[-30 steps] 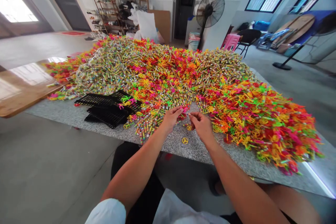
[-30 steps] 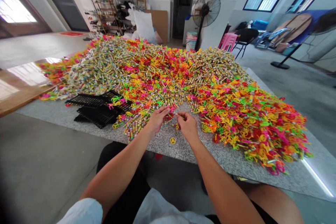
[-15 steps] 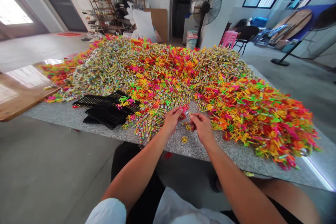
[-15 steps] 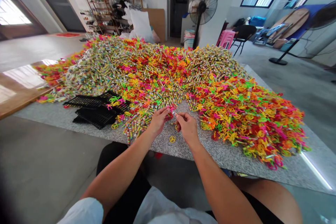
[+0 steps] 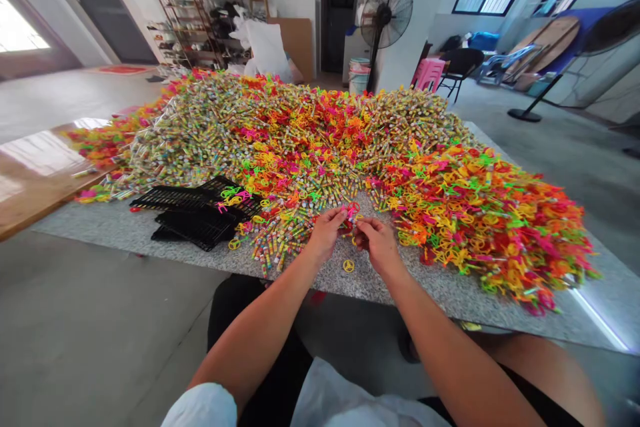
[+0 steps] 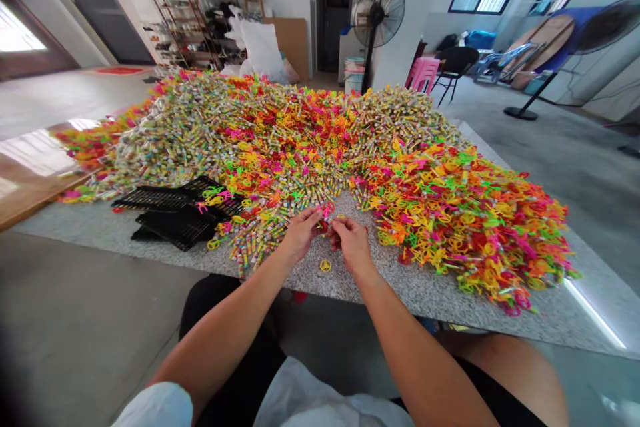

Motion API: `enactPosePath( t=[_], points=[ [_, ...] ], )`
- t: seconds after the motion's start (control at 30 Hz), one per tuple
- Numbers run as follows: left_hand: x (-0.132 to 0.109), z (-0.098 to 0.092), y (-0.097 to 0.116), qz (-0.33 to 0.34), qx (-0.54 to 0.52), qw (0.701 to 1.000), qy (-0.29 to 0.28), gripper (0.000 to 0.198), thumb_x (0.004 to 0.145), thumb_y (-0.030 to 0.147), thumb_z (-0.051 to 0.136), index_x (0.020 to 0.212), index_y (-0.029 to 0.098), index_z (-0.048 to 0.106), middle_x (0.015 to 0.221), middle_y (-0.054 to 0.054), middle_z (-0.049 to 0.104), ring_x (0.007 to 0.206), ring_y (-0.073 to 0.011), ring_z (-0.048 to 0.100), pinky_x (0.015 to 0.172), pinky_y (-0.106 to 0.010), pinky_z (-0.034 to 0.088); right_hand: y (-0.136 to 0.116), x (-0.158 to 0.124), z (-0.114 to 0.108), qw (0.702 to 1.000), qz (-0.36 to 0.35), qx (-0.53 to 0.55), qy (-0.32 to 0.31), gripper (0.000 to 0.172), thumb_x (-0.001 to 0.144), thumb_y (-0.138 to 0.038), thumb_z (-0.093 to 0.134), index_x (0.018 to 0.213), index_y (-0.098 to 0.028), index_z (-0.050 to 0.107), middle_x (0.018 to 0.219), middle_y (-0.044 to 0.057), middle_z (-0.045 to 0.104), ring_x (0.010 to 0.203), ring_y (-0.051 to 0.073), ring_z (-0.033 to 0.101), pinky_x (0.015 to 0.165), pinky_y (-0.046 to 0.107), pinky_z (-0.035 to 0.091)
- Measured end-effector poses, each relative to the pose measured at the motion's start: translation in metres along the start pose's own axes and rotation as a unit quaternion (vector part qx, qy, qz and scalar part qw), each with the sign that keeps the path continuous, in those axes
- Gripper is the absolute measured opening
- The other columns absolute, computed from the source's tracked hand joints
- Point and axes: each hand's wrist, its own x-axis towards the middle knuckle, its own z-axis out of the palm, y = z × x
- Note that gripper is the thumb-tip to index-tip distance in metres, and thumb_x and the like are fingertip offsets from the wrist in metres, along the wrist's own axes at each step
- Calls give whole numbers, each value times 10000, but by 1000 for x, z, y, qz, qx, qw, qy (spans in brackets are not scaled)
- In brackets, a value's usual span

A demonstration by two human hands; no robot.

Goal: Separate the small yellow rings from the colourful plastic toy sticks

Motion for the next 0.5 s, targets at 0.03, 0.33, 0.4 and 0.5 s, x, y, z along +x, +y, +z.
enactPosePath(
  t=[0.03, 0.33, 0.4, 0.5],
  points=[
    [0, -1, 0, 1, 11, 1000, -6, 442, 716, 533, 821, 917, 153, 720, 818, -21, 675, 700, -136, 618, 726, -298, 545, -1, 0, 0, 1000, 13, 17, 0, 301, 706, -392, 801, 880, -177, 681, 707, -8, 702, 480, 102, 567, 385, 195, 439],
    [-2, 1, -2, 96, 209, 973, -1, 345, 854, 492, 684, 831, 153, 739, 767, -18, 696, 721, -152, 607, 699, -253, 454, -20, 5, -2, 966, 191, 162, 61, 98, 828, -83, 602, 780, -127, 674, 663, 37, 717, 504, 75, 625, 423, 116, 489],
    [-5, 5, -2, 109, 241, 964, 10, 335, 874, 473, 657, 852, 150, 740, 757, -16, 695, 715, -154, 602, 681, -252, 443, -23, 6, -3, 961, 199, 179, 74, 151, 835, -44, 561, 760, -128, 661, 626, 31, 699, 488, 72, 618, 450, 114, 518],
    [-8, 9, -3, 128, 276, 952, 26, 317, 895, 445, 624, 858, 151, 736, 738, -7, 679, 703, -151, 580, 654, -248, 421, -24, 5, -6, 965, 171, 183, 76, 173, 821, -23, 550, 737, -142, 643, 603, 20, 686, 488, 70, 618, 480, 107, 542]
  ],
)
